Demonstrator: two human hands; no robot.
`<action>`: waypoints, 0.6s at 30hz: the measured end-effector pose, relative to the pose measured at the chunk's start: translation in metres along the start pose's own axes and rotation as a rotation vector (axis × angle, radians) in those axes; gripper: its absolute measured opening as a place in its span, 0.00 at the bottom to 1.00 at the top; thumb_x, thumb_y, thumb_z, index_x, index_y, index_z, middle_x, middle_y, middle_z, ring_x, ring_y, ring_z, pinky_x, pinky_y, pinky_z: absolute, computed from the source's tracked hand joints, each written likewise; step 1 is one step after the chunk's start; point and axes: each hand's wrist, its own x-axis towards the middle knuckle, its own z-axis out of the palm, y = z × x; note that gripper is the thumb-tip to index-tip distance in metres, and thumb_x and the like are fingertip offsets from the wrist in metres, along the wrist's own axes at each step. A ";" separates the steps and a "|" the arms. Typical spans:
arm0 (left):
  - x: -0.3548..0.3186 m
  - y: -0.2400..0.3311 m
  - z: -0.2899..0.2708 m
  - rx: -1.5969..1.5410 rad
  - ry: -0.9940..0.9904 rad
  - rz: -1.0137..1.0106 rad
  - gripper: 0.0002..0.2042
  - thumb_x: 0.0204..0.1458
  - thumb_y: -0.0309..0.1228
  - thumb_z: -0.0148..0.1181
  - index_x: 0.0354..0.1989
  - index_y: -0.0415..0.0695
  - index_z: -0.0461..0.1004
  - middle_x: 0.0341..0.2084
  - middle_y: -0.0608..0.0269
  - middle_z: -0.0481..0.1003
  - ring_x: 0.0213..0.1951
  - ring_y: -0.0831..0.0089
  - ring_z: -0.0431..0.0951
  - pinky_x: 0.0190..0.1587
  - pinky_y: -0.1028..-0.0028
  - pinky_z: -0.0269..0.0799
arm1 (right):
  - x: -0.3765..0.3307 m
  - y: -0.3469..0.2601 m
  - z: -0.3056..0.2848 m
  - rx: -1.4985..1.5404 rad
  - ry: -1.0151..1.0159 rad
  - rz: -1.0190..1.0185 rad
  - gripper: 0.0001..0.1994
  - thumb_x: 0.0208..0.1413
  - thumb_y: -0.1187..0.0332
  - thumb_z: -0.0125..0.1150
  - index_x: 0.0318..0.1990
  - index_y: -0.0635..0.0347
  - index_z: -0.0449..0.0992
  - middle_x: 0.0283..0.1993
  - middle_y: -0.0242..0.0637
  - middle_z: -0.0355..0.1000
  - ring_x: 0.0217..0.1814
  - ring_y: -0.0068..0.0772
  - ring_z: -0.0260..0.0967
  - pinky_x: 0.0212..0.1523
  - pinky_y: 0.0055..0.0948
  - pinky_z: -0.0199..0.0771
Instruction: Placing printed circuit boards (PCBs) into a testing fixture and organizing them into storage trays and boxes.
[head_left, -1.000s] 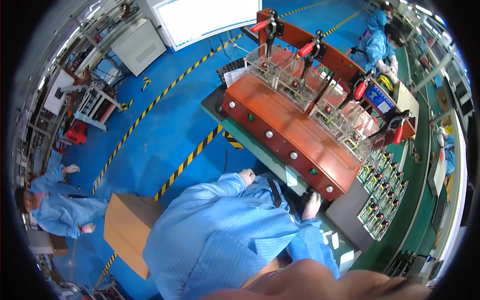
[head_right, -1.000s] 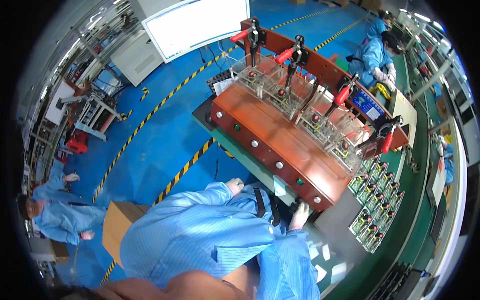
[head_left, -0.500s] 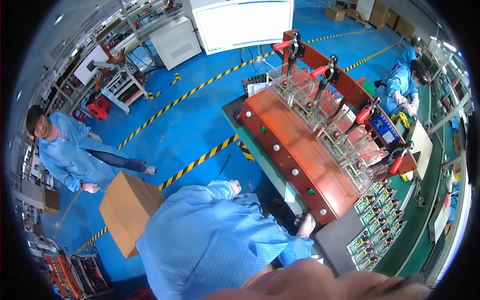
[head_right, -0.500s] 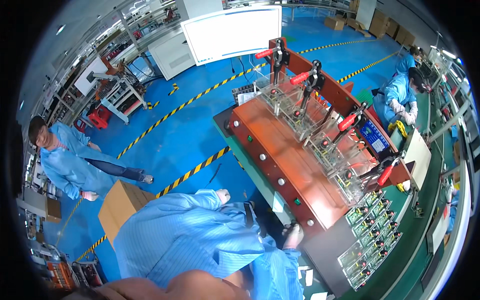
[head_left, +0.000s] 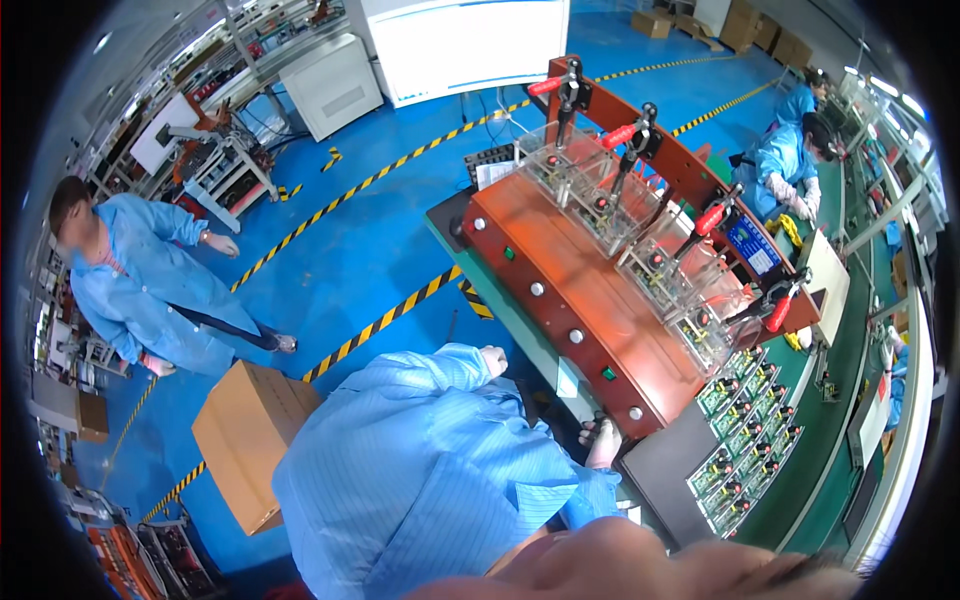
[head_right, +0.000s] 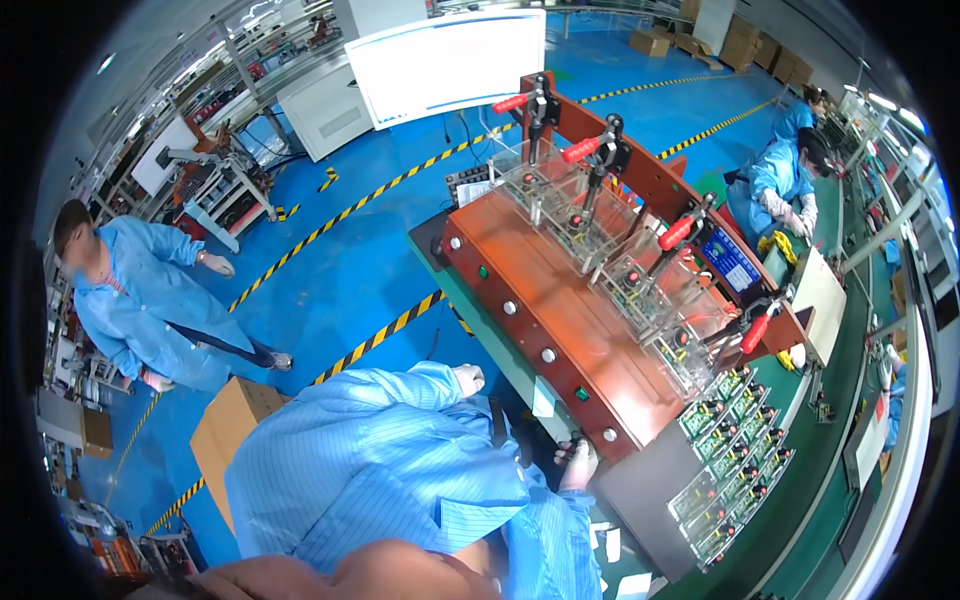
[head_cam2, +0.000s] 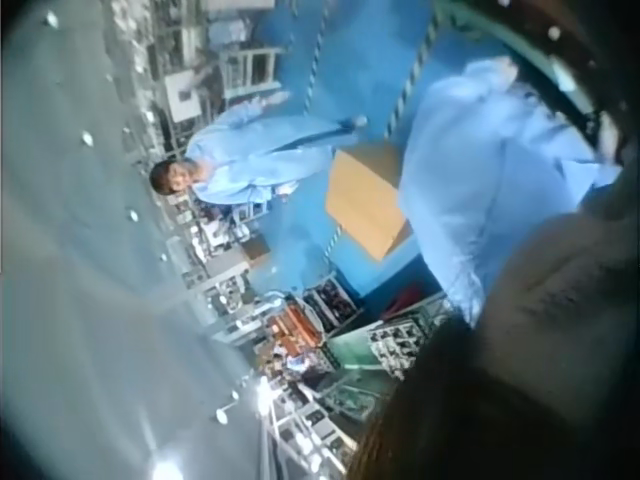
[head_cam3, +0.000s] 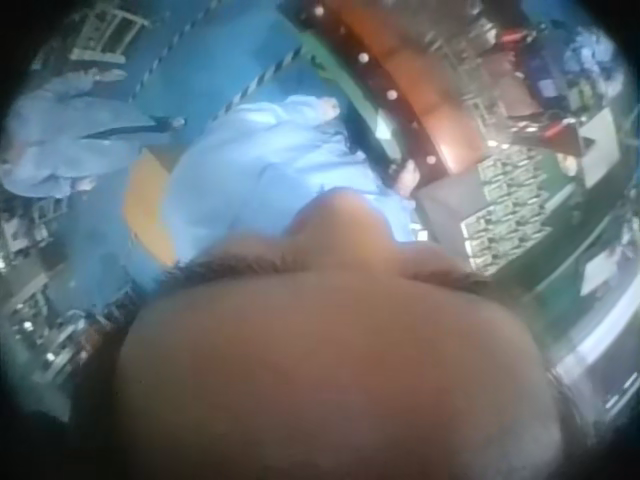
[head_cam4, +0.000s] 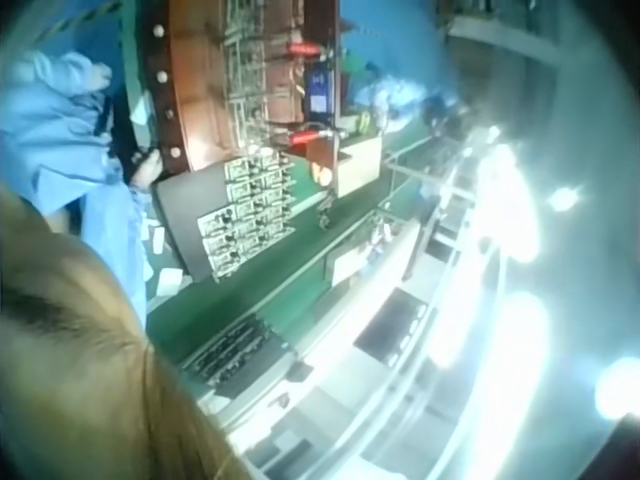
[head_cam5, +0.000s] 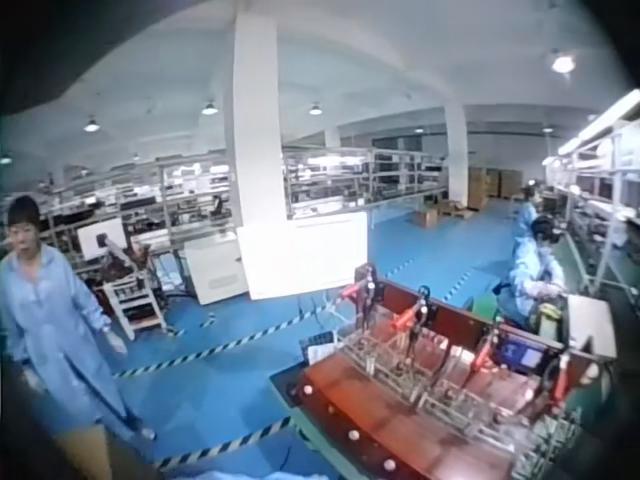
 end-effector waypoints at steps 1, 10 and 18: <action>-0.001 0.002 -0.001 -0.005 0.013 -0.015 0.14 0.53 0.41 0.50 0.42 0.48 0.74 0.43 0.50 0.73 0.49 0.55 0.72 0.54 0.62 0.65 | 0.001 0.000 0.000 -0.006 -0.019 0.003 0.13 0.60 0.64 0.44 0.42 0.64 0.70 0.25 0.40 0.70 0.18 0.27 0.66 0.17 0.23 0.69; 0.000 -0.031 0.013 -0.083 0.249 -0.156 0.14 0.51 0.42 0.51 0.39 0.49 0.75 0.43 0.51 0.73 0.48 0.55 0.72 0.53 0.60 0.66 | -0.002 -0.007 0.023 -0.143 0.031 -0.117 0.13 0.59 0.62 0.45 0.39 0.60 0.73 0.24 0.31 0.69 0.16 0.18 0.60 0.13 0.19 0.56; -0.042 -0.119 0.062 -0.136 0.064 -0.273 0.14 0.48 0.43 0.52 0.37 0.49 0.76 0.40 0.51 0.75 0.47 0.53 0.73 0.50 0.58 0.68 | 0.089 0.041 -0.004 -0.359 -0.487 -0.155 0.15 0.60 0.63 0.40 0.38 0.64 0.73 0.25 0.36 0.71 0.18 0.24 0.64 0.17 0.22 0.61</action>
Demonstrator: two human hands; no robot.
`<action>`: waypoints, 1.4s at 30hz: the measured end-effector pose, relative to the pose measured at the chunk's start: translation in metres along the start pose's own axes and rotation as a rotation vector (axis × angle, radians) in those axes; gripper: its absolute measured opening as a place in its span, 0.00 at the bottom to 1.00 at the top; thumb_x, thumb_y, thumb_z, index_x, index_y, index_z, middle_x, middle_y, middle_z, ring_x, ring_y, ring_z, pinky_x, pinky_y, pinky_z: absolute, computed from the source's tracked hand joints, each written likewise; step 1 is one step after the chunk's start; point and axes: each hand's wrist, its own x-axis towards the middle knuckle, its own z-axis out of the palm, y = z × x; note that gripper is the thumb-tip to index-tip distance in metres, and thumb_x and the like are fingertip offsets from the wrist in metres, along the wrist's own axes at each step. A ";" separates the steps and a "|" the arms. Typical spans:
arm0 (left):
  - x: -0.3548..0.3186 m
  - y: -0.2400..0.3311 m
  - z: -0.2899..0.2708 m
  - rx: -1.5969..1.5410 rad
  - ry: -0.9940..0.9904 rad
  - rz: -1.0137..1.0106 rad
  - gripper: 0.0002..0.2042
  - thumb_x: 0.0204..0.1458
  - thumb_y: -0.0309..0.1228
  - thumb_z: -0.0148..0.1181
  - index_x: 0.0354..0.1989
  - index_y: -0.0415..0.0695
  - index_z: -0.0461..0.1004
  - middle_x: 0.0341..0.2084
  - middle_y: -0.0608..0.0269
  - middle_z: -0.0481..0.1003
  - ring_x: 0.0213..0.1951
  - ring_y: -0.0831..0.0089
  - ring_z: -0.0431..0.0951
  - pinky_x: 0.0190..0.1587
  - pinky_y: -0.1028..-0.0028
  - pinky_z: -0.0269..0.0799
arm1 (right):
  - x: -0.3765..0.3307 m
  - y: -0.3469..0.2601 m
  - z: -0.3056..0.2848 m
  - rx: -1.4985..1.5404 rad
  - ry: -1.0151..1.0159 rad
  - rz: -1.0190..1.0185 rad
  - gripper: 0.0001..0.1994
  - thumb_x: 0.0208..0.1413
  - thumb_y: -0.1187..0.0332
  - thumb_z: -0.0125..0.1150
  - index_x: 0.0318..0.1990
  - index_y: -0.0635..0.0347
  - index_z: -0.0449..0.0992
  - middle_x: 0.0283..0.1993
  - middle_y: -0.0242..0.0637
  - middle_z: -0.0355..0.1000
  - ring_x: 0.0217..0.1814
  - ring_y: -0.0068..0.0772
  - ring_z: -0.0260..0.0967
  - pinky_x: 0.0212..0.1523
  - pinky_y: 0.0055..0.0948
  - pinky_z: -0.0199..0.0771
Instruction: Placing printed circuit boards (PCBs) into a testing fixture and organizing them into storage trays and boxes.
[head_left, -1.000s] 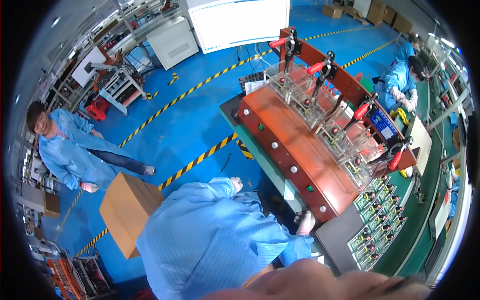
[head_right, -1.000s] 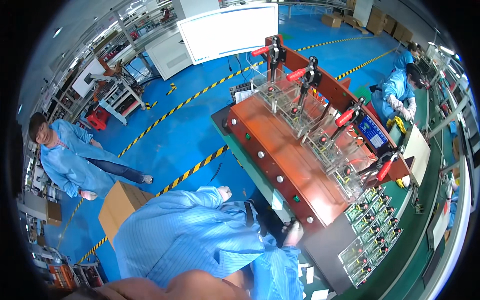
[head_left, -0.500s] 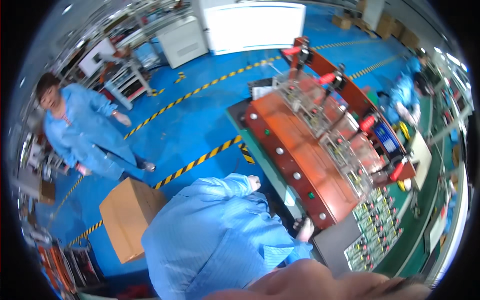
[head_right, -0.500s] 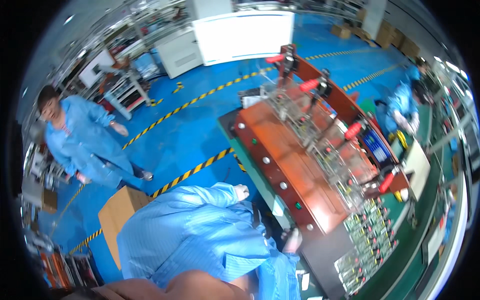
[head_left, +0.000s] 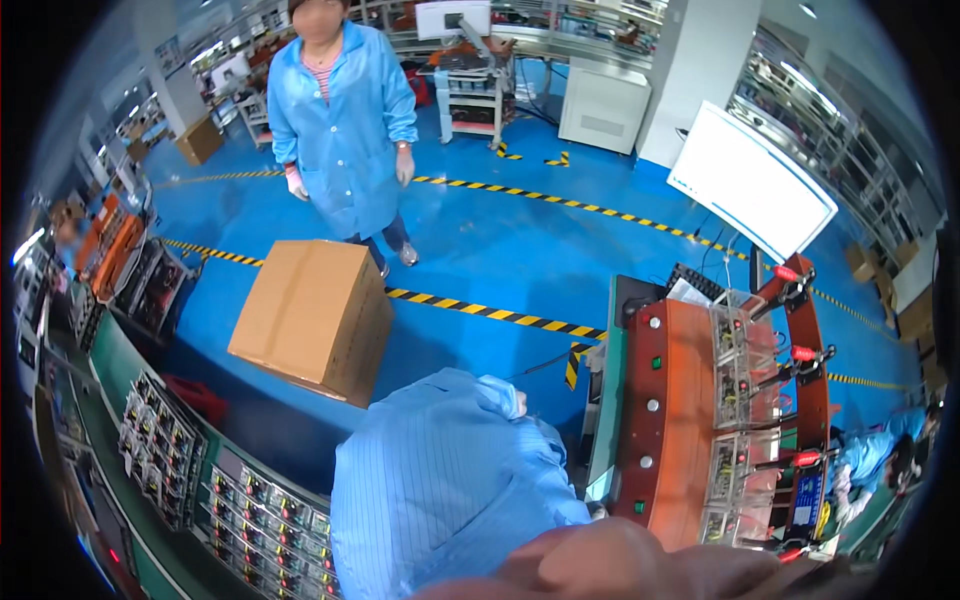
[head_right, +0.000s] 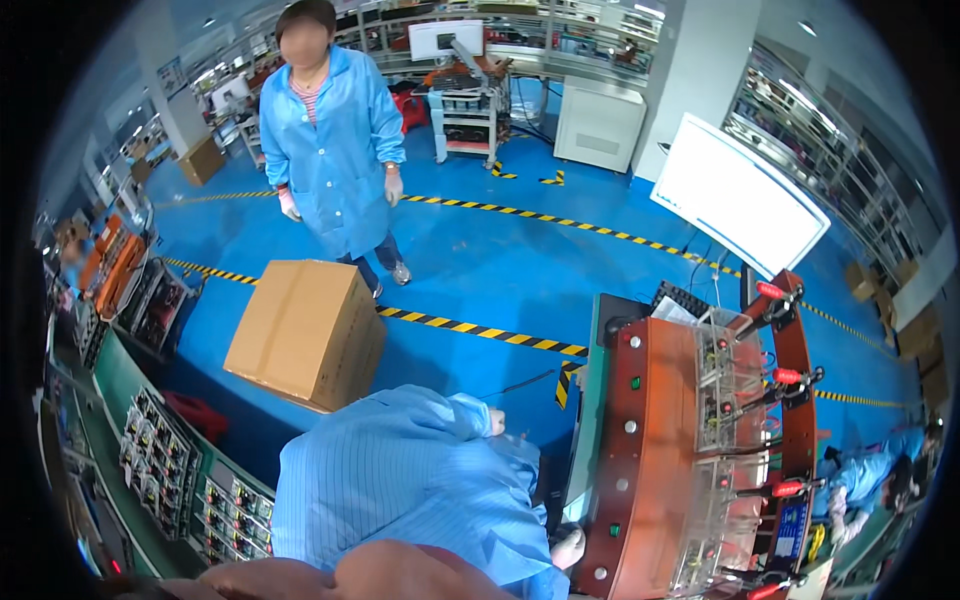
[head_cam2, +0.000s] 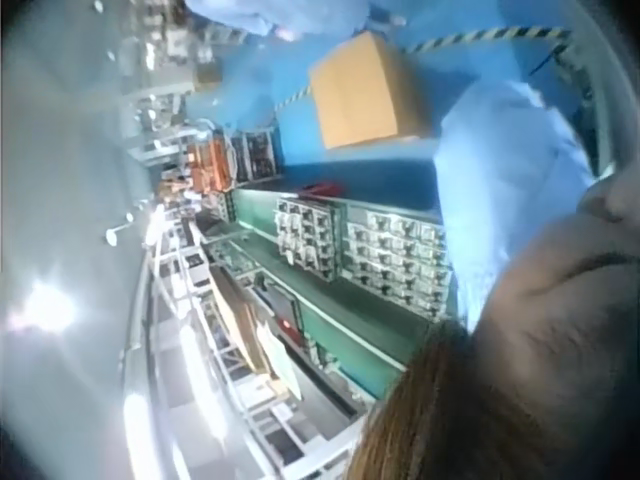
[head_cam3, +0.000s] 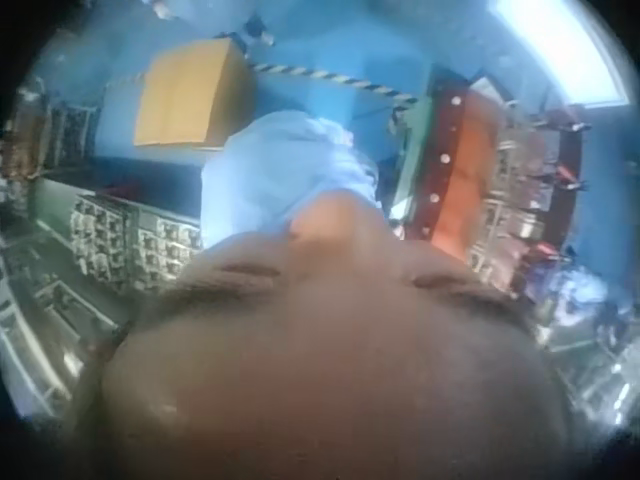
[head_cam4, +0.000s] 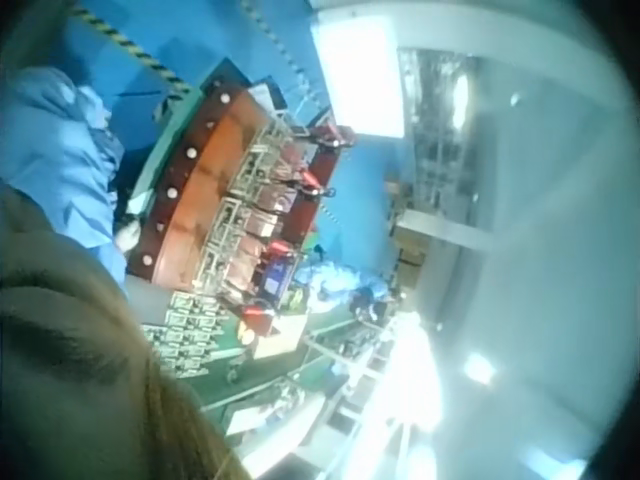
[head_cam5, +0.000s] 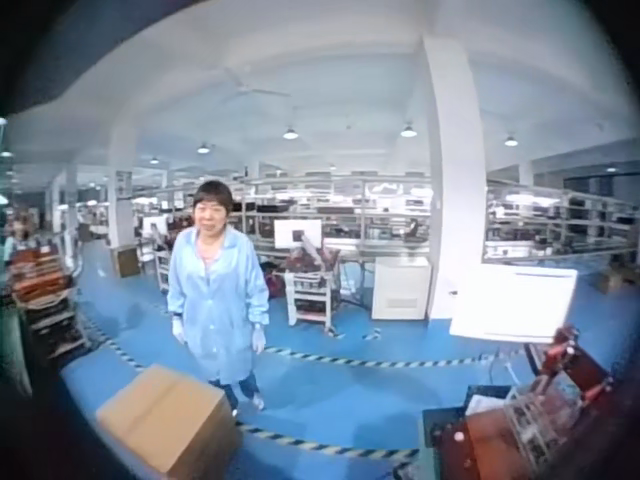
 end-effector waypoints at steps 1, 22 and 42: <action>-0.005 -0.003 0.002 -0.008 -0.008 -0.020 0.14 0.48 0.43 0.52 0.37 0.49 0.77 0.40 0.51 0.76 0.47 0.53 0.73 0.50 0.58 0.68 | 0.000 -0.001 0.000 -0.006 -0.007 -0.003 0.15 0.60 0.63 0.40 0.38 0.64 0.73 0.25 0.36 0.71 0.18 0.24 0.64 0.17 0.22 0.61; -0.063 -0.027 0.024 0.092 0.098 -0.043 0.19 0.47 0.44 0.53 0.44 0.46 0.74 0.42 0.47 0.74 0.45 0.50 0.73 0.50 0.59 0.68 | -0.031 -0.060 0.034 0.000 0.110 0.083 0.14 0.61 0.63 0.42 0.38 0.61 0.72 0.23 0.35 0.69 0.15 0.21 0.62 0.14 0.21 0.63; -0.061 -0.045 0.017 0.057 -0.093 -0.094 0.20 0.51 0.48 0.52 0.48 0.53 0.74 0.45 0.46 0.74 0.48 0.49 0.73 0.52 0.58 0.66 | -0.033 -0.067 0.036 -0.017 0.153 0.072 0.13 0.61 0.65 0.42 0.37 0.64 0.73 0.24 0.35 0.70 0.14 0.23 0.63 0.14 0.21 0.65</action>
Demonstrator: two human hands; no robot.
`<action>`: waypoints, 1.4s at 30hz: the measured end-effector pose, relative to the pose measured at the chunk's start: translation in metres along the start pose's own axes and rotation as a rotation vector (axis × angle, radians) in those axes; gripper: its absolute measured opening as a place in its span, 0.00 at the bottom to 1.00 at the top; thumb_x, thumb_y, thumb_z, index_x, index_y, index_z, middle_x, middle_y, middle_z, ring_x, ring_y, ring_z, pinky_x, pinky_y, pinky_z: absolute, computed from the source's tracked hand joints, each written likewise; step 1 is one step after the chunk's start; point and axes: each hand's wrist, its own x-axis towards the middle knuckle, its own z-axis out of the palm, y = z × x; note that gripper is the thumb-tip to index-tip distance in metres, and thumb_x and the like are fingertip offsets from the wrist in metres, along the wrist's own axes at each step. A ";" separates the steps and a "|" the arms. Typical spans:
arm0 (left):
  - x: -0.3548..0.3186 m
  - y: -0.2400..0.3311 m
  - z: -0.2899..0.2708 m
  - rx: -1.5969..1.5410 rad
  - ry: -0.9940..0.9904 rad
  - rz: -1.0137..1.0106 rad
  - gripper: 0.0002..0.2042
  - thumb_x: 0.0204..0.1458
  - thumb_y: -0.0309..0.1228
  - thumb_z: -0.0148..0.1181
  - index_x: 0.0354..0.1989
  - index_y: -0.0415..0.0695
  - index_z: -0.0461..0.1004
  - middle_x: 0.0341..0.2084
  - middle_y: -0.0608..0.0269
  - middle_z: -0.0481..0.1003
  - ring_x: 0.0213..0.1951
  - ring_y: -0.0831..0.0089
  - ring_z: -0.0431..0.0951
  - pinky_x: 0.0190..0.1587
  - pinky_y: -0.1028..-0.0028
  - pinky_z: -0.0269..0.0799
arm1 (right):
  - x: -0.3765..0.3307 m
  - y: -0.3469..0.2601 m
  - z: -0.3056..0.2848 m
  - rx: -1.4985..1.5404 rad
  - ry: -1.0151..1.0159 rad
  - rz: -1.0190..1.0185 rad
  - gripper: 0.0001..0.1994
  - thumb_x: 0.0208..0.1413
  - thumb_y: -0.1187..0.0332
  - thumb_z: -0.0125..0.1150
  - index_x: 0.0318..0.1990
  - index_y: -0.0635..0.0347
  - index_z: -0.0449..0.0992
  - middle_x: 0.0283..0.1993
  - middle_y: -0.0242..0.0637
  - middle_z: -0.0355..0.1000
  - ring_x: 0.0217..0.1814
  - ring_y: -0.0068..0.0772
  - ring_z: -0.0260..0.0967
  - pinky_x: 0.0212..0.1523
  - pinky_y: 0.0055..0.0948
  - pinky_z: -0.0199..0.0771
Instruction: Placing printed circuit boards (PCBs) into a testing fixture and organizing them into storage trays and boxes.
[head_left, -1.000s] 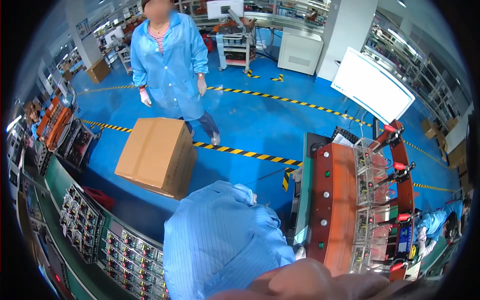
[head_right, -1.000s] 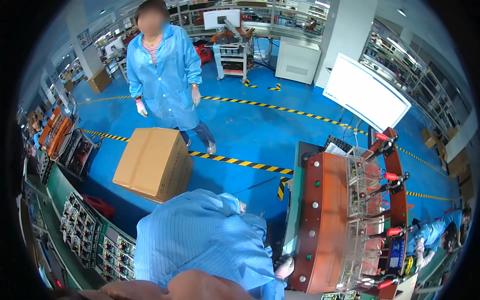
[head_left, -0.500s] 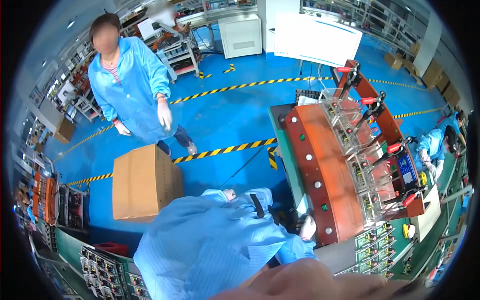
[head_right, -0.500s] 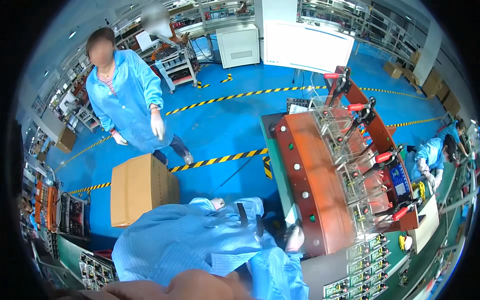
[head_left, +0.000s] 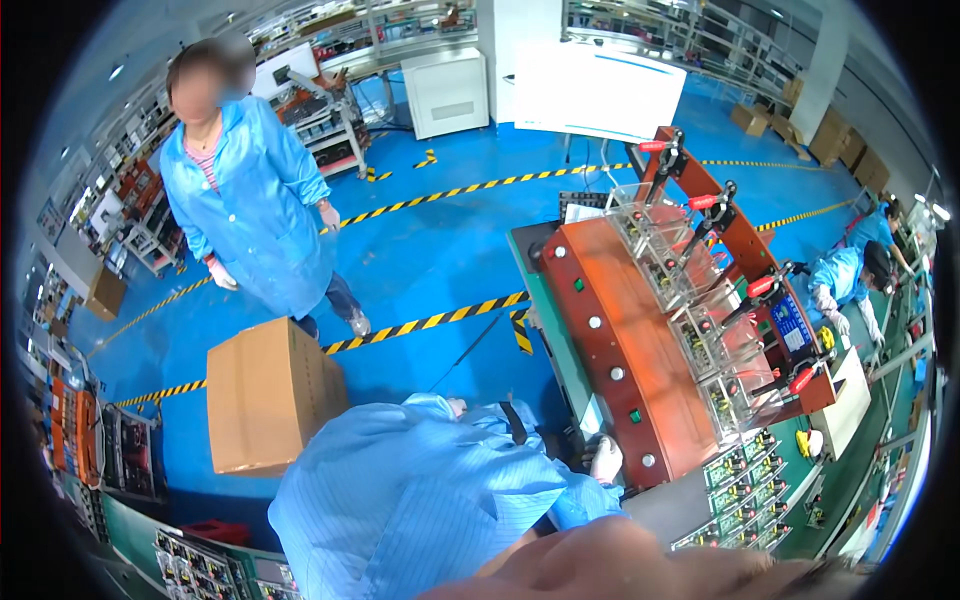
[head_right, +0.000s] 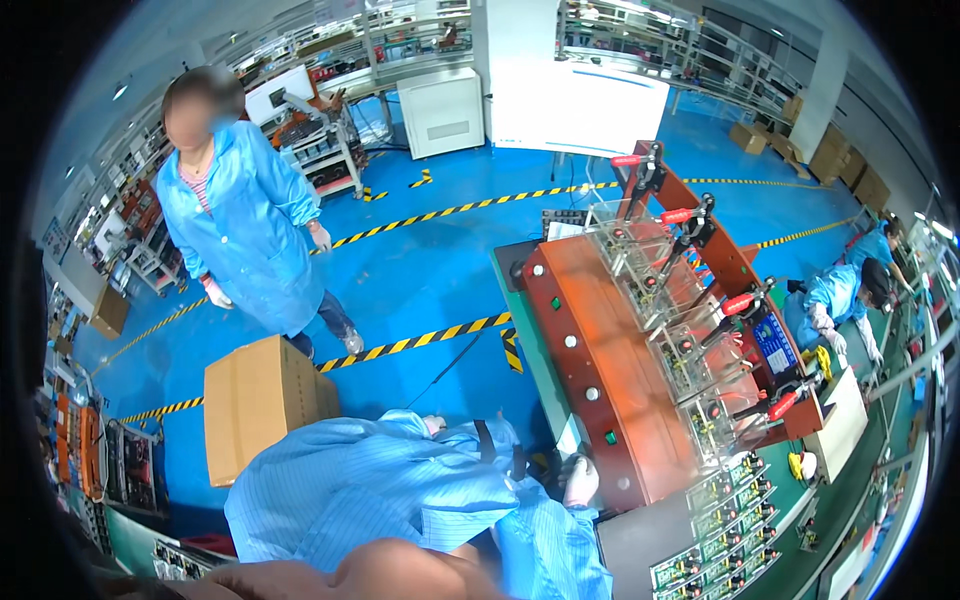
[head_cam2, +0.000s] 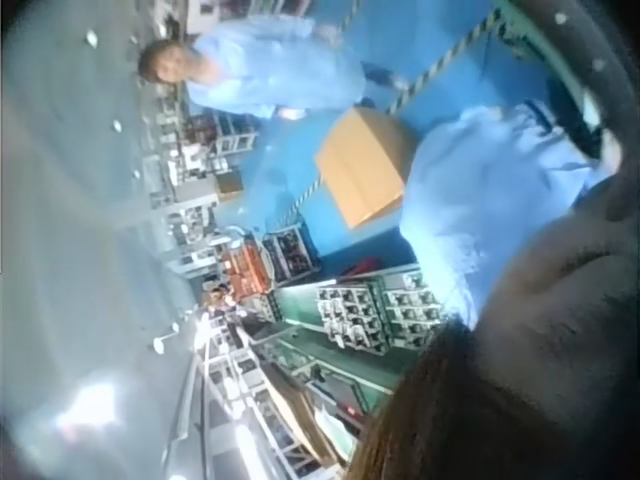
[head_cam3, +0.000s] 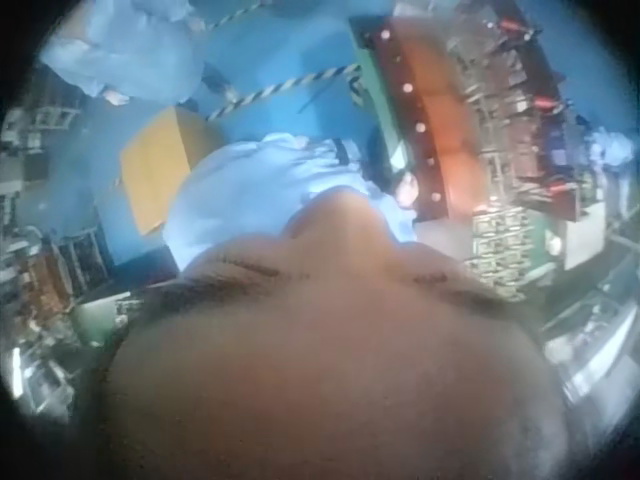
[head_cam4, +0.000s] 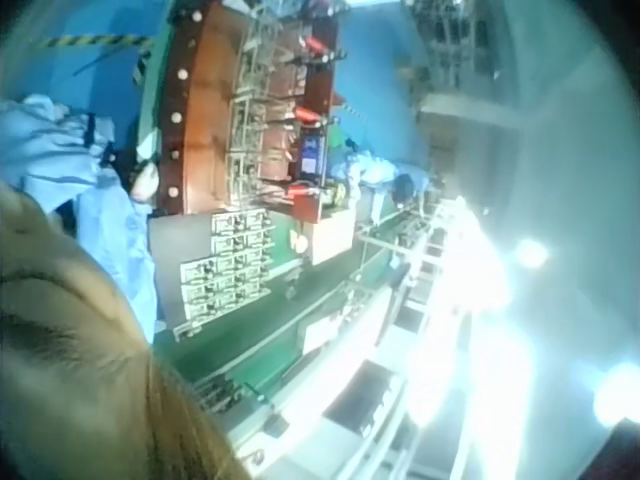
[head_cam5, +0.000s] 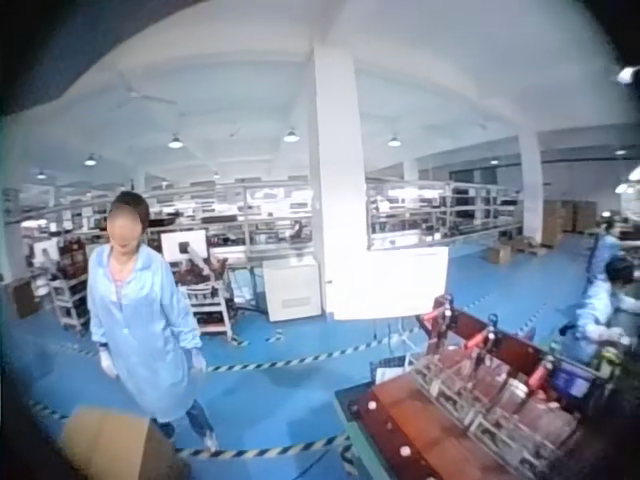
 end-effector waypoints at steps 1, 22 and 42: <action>0.007 0.008 -0.004 0.028 -0.021 0.027 0.20 0.51 0.48 0.52 0.47 0.52 0.75 0.43 0.46 0.75 0.47 0.50 0.74 0.52 0.59 0.66 | 0.003 0.004 -0.001 0.010 0.021 -0.006 0.13 0.61 0.65 0.42 0.37 0.64 0.73 0.24 0.35 0.70 0.14 0.23 0.63 0.14 0.21 0.65; 0.047 0.034 -0.004 0.025 -0.093 0.068 0.19 0.47 0.42 0.58 0.47 0.52 0.75 0.45 0.48 0.74 0.49 0.50 0.73 0.51 0.58 0.68 | -0.001 -0.002 0.001 0.008 0.062 0.051 0.13 0.61 0.66 0.42 0.38 0.63 0.74 0.21 0.37 0.70 0.12 0.24 0.61 0.12 0.22 0.61; 0.020 0.031 -0.009 -0.032 -0.068 0.088 0.19 0.48 0.44 0.58 0.47 0.50 0.75 0.46 0.44 0.73 0.49 0.48 0.72 0.52 0.58 0.66 | -0.007 -0.010 0.004 -0.015 0.091 0.079 0.12 0.61 0.67 0.44 0.39 0.62 0.74 0.23 0.35 0.70 0.15 0.22 0.64 0.14 0.21 0.64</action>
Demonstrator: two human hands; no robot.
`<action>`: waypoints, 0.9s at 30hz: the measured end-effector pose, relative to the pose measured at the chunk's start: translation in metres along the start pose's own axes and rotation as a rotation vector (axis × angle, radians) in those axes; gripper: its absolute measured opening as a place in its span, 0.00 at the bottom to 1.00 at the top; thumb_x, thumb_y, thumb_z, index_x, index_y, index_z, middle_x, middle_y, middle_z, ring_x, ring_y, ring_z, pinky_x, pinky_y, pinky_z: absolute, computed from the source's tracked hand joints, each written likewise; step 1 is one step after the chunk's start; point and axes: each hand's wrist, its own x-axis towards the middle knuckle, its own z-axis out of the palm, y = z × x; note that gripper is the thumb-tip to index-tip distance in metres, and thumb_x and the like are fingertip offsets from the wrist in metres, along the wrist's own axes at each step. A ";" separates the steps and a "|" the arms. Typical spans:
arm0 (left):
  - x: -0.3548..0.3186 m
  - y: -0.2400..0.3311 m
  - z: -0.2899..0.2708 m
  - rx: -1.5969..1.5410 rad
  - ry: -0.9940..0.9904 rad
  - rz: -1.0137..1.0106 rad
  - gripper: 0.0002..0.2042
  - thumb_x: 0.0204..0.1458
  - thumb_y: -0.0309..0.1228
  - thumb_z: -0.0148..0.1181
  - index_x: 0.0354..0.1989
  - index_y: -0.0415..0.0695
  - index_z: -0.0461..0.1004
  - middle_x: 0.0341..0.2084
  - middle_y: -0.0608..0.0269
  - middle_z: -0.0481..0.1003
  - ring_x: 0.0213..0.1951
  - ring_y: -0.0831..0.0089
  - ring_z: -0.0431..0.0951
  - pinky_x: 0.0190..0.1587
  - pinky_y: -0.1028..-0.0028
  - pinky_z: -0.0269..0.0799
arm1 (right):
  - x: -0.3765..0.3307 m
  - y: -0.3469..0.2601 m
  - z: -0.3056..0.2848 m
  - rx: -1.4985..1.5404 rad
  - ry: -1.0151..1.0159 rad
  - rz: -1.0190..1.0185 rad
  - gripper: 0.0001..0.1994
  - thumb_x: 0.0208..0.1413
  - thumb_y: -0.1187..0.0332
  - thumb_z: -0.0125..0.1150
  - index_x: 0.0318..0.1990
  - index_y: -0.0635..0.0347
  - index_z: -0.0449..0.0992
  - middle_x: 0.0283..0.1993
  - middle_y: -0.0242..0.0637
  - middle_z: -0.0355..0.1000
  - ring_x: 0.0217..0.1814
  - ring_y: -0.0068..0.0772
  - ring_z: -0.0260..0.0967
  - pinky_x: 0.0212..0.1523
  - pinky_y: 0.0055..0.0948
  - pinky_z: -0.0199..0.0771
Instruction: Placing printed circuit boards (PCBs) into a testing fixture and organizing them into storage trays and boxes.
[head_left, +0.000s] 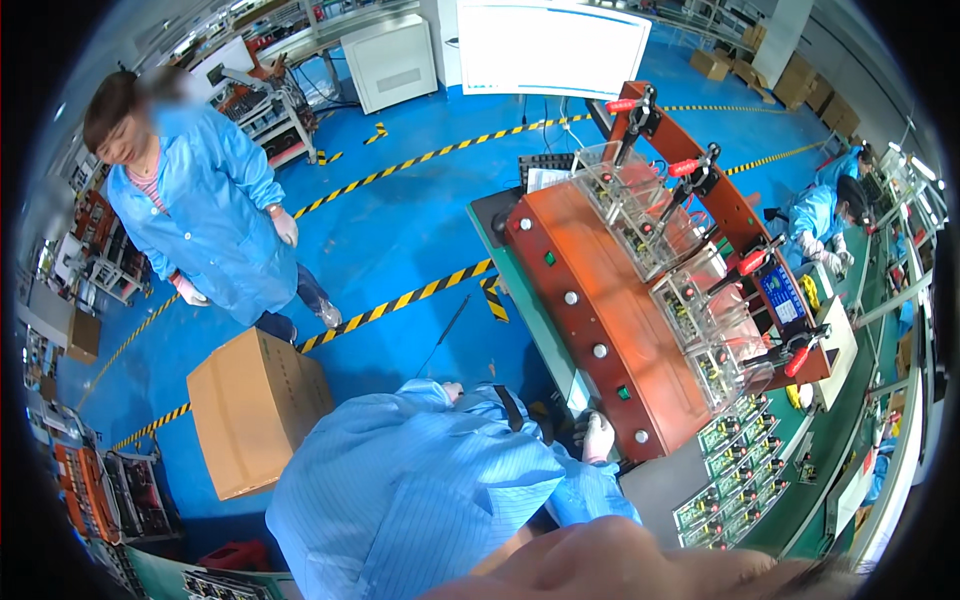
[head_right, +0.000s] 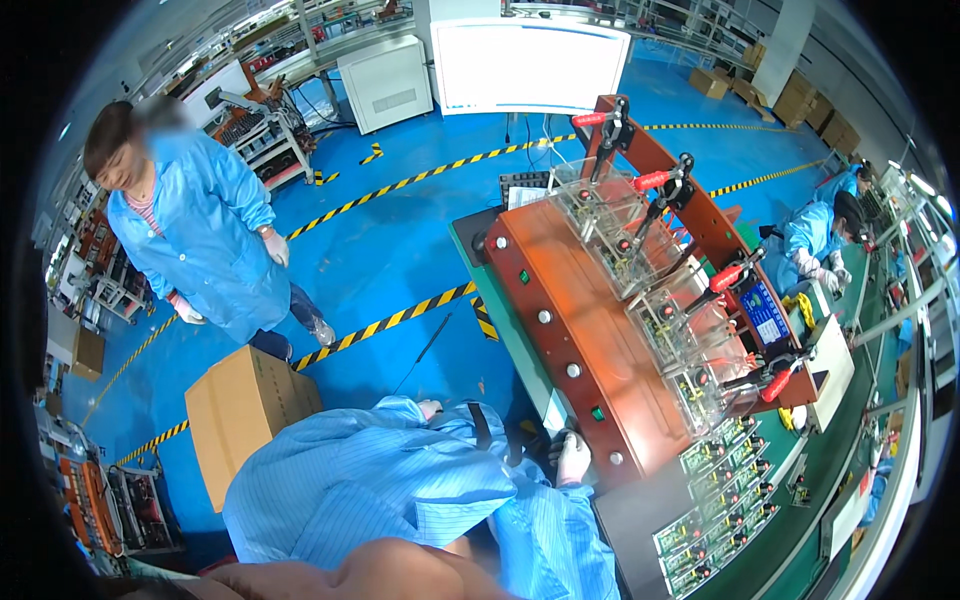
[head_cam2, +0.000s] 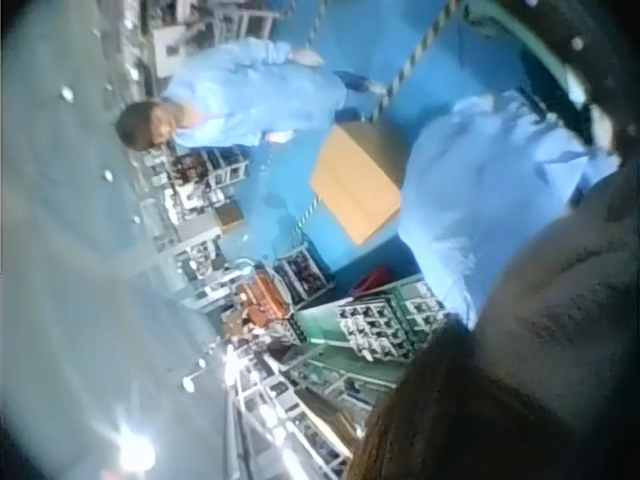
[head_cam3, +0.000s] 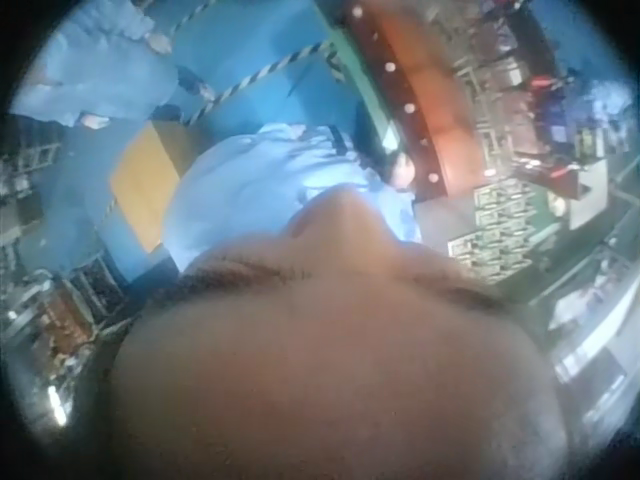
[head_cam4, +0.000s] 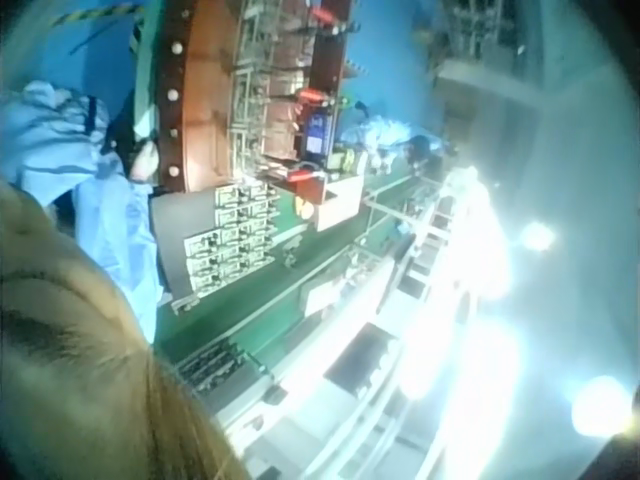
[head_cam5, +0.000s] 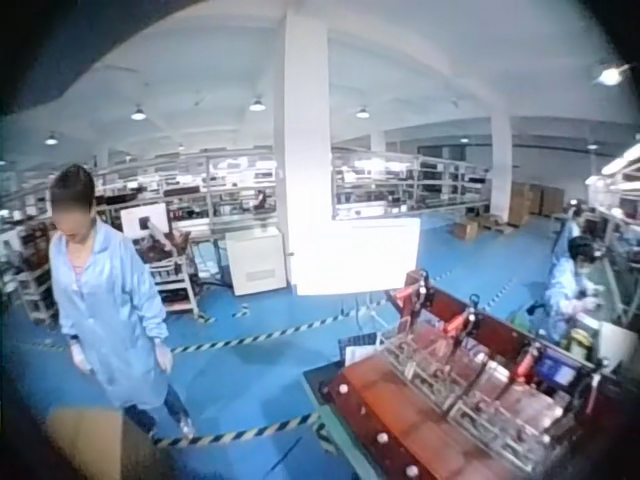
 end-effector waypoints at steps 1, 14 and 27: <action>0.000 -0.001 0.000 0.003 -0.006 0.000 0.19 0.48 0.44 0.58 0.47 0.50 0.75 0.46 0.44 0.73 0.49 0.48 0.72 0.52 0.58 0.66 | 0.000 0.000 0.000 0.001 0.004 0.005 0.12 0.61 0.67 0.44 0.39 0.62 0.74 0.23 0.35 0.70 0.15 0.22 0.64 0.14 0.21 0.64; 0.009 -0.012 0.007 0.011 -0.010 0.101 0.16 0.52 0.42 0.53 0.45 0.48 0.72 0.42 0.47 0.75 0.47 0.50 0.74 0.49 0.59 0.66 | 0.003 0.001 0.000 0.008 0.006 0.040 0.12 0.61 0.66 0.43 0.41 0.62 0.74 0.24 0.36 0.71 0.14 0.24 0.63 0.14 0.22 0.64; 0.013 -0.024 0.008 -0.046 0.005 0.149 0.17 0.52 0.45 0.53 0.45 0.47 0.72 0.41 0.48 0.75 0.47 0.51 0.73 0.48 0.62 0.66 | 0.004 0.002 0.000 0.004 0.001 0.027 0.13 0.61 0.67 0.43 0.41 0.62 0.74 0.24 0.36 0.71 0.15 0.24 0.64 0.14 0.21 0.64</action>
